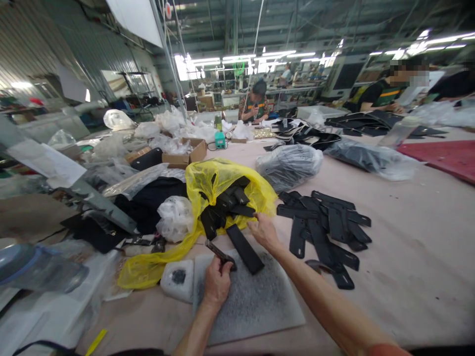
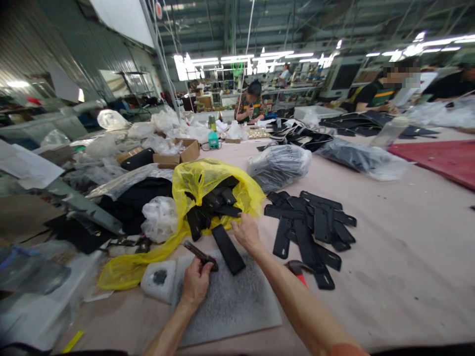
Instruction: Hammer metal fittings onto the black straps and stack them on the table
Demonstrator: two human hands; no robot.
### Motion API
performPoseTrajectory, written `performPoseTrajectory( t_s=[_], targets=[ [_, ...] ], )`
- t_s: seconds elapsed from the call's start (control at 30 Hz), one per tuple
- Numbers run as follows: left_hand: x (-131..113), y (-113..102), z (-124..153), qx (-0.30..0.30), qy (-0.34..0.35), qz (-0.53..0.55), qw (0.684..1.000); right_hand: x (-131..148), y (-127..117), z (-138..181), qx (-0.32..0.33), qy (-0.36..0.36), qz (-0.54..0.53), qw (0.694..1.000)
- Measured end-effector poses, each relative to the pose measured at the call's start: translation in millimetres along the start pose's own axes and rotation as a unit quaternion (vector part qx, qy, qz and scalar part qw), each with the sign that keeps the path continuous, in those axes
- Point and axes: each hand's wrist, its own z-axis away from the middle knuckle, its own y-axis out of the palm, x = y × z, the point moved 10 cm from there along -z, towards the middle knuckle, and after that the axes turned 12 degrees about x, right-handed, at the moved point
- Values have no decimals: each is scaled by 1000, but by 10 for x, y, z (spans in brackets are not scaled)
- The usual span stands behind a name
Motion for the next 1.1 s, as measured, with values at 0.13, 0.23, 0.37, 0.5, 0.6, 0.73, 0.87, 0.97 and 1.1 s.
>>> performPoseTrajectory(
  t_s=[0.13, 0.23, 0.37, 0.5, 0.6, 0.73, 0.87, 0.97, 1.1],
  targets=[
    [29, -1, -5, -5, -8, -8, 1000, -2, -110, -506, -12, 39, 9, 999],
    [44, 12, -11, -2, -10, -9, 1000, 56, -102, -767, 6, 47, 22, 999],
    [46, 3, -8, -7, -17, -16, 1000, 173, -29, -996, 23, 56, 35, 998],
    [10, 3, 1, -9, -18, -7, 1000, 329, 174, -1063, 44, 59, 25, 997],
    [-25, 0, 7, -11, -15, 6, 1000, 407, 267, -1051, 38, 69, 19, 997],
    [-42, 2, 13, -10, -19, 3, 1000, 424, 223, -1127, 33, 81, -1, 996],
    [-17, 19, 9, -4, -24, 3, 1000, 653, 266, -1236, 76, 33, -16, 996],
    [8, 28, 7, -5, -24, 6, 1000, 956, 444, -1214, 102, 15, 1, 995],
    [2, 30, 10, -4, -20, -2, 1000, 1217, 849, -1074, 136, 54, 13, 989]
  ],
)
